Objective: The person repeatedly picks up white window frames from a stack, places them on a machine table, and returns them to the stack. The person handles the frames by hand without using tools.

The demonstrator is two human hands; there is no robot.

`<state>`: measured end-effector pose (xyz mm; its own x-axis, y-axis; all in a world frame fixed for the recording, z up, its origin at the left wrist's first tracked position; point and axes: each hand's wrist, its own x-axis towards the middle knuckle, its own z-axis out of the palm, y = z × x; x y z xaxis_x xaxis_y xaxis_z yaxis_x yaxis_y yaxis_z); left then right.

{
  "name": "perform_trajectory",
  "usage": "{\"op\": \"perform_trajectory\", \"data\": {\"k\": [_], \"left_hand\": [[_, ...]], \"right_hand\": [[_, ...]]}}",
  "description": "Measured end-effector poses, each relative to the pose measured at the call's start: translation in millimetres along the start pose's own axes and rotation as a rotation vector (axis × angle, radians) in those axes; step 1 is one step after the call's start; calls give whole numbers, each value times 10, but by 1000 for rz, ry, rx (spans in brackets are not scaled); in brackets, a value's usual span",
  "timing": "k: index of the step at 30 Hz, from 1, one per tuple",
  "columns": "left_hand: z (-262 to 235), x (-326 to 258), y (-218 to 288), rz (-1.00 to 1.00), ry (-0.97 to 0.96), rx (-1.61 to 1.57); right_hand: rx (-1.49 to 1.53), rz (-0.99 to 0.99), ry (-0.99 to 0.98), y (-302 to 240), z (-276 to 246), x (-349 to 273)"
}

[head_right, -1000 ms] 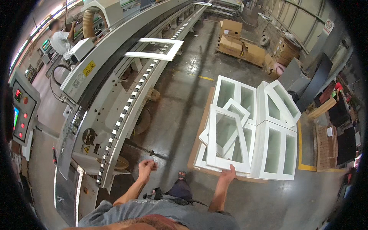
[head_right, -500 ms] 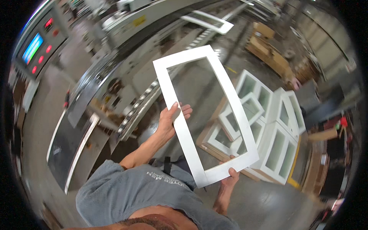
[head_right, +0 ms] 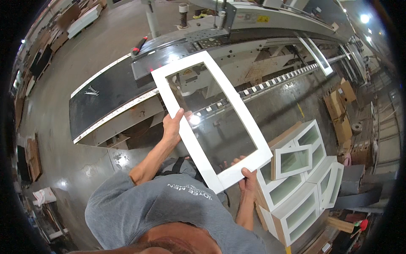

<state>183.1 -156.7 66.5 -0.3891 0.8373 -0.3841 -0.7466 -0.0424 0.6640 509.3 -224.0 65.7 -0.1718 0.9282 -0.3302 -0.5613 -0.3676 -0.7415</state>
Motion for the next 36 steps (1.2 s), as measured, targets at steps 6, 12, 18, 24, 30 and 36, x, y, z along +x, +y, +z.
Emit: {"op": "perform_trajectory", "data": {"k": [6,12,18,24,30,36], "left_hand": [[-423,743,349,29,2,-7],[-659,1218,644,69,6,51],[-586,1486,802,25,21,107],[-669,1578,779,67,54,139],[-604,1569,788,35,61,173],[-599,1557,802,43,66,183]], "right_hand": [[-15,36,-81,427,549,514],[17,54,-92,796,876,820],[56,10,-34,965,1095,1049],[25,8,53,924,1168,1142],[37,-31,95,947,1172,1152],[26,-11,132,935,1223,1164]]}}
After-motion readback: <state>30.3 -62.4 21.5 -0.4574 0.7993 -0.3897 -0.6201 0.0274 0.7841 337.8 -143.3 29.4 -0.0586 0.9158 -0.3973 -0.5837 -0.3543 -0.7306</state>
